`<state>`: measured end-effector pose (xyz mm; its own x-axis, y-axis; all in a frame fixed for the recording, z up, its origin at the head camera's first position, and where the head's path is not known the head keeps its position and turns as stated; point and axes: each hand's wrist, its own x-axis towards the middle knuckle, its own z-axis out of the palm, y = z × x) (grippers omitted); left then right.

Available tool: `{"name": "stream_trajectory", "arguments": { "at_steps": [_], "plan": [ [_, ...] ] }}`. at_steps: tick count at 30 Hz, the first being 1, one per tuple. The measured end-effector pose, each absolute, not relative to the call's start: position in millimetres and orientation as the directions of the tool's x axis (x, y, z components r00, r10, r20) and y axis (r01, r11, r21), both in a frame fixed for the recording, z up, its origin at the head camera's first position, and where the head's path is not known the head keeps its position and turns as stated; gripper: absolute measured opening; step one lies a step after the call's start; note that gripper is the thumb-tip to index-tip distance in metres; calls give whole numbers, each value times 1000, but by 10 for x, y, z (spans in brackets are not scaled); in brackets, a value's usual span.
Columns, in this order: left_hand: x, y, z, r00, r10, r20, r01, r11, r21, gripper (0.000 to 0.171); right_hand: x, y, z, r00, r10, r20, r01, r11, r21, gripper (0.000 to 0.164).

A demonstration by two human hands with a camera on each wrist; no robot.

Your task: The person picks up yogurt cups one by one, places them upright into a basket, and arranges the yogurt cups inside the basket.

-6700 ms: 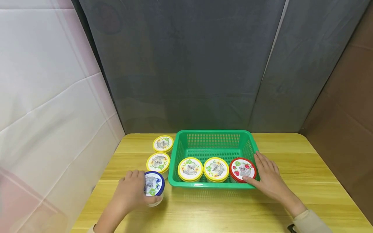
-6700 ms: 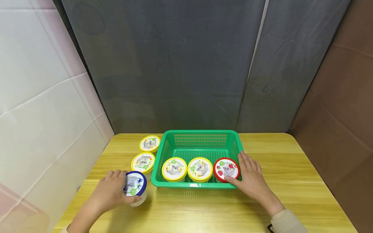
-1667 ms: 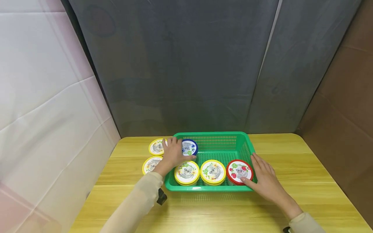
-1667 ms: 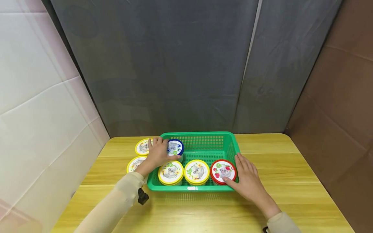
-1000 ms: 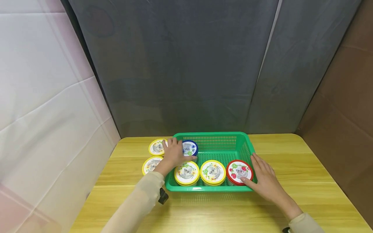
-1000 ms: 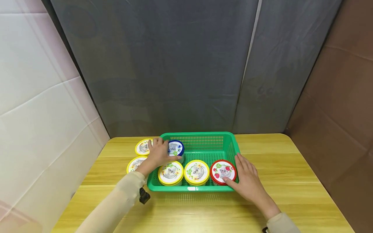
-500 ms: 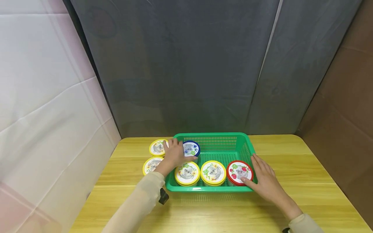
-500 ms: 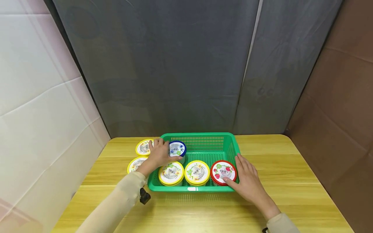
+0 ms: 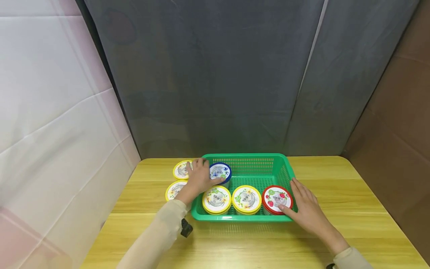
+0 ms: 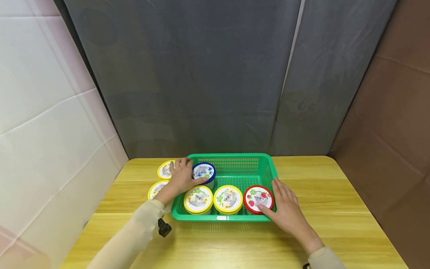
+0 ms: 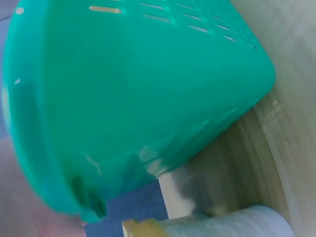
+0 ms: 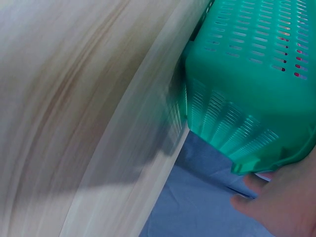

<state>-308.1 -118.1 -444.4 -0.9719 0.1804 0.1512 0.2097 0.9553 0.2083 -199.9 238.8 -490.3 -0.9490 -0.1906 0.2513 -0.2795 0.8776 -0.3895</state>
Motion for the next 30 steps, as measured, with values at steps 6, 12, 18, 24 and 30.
{"name": "stream_trajectory", "arguments": {
  "at_steps": [6,12,18,24,30],
  "plan": [
    [-3047,-1355,-4416,-968,132,215,188,945,266,95,-2004,2392,-4910,-950,-191,247,-278,877,-393,97],
    [-2947,-1599,-4361,-974,66,217,142,924,356,97,-2009,2397,-4914,-949,-192,251,-280,876,-392,96],
    [-2832,-1828,-4360,-980,22,199,102,911,399,100,-2009,2395,-4905,-948,-191,253,-281,876,-392,97],
    [-2727,-1992,-4416,-980,-11,199,64,928,366,103,-2000,2392,-4891,-947,-193,258,-286,873,-396,97],
    [-2634,-2108,-4481,-981,-36,188,34,933,357,102,-1991,2389,-4885,-947,-193,256,-285,873,-397,97]
  ]
}}
